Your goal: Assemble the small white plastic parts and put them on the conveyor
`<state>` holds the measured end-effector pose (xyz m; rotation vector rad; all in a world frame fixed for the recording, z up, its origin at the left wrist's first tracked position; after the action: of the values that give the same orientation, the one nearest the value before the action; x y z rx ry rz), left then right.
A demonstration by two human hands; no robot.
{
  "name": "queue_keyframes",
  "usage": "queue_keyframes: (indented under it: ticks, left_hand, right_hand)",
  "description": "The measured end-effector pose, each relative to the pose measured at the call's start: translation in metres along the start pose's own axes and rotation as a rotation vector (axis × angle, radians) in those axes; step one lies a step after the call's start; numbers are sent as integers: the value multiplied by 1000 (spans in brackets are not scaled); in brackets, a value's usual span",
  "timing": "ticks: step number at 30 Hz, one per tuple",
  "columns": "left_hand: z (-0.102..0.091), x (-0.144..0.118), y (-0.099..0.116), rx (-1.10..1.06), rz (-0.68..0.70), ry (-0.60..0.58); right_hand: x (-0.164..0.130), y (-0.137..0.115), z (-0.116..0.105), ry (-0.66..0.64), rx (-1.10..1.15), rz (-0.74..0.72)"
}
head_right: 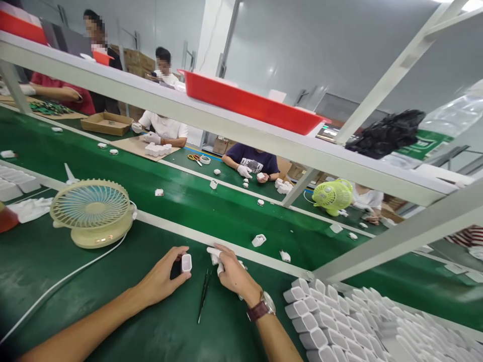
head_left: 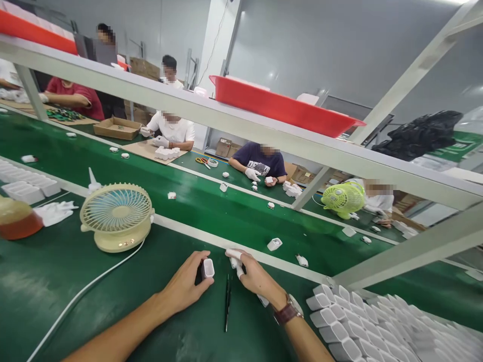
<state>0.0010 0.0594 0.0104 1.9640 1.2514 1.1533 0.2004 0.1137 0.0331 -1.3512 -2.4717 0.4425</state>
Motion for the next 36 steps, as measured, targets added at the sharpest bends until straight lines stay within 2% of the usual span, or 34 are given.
queue_keyframes:
  ticks: [3,7,13,19,26,32,34,36]
  left_hand:
    - [0,0,-2,-1,-22,0]
    - [0,1,-4,1,-52,3]
    - [-1,1,-7,18,-59,18]
    - [0,1,-6,27,-54,21]
    - [0,1,-3,43,-40,0]
    - [-2,1,1,62,15,3]
    - [-3,1,5,65,47,-6]
    - [-2,1,9,62,81,-25]
  right_hand:
    - [-21,-14,-16,36,-87,-19]
    - [-32,-15,-31,122,-295,174]
    - [-24,-32,-18,154,-342,204]
    - [-10,-35,-13,192,-332,248]
    - [2,-37,-1,219,-167,170]
    - [-13,-34,-8,322,33,115]
    - [-22,-31,-7,354,149,86]
    - [-33,-29,-7,407,382,34]
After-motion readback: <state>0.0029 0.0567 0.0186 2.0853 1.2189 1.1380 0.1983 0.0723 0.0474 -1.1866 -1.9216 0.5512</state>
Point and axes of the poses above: each hand's wrist, its own x-axis towards the middle knuckle, its own z-axis out of the palm, y = z × x, the point moved 8 cm from there along x, towards the middle knuckle, and after that the axes turned 2 degrees about x, right-handed, at the moved point
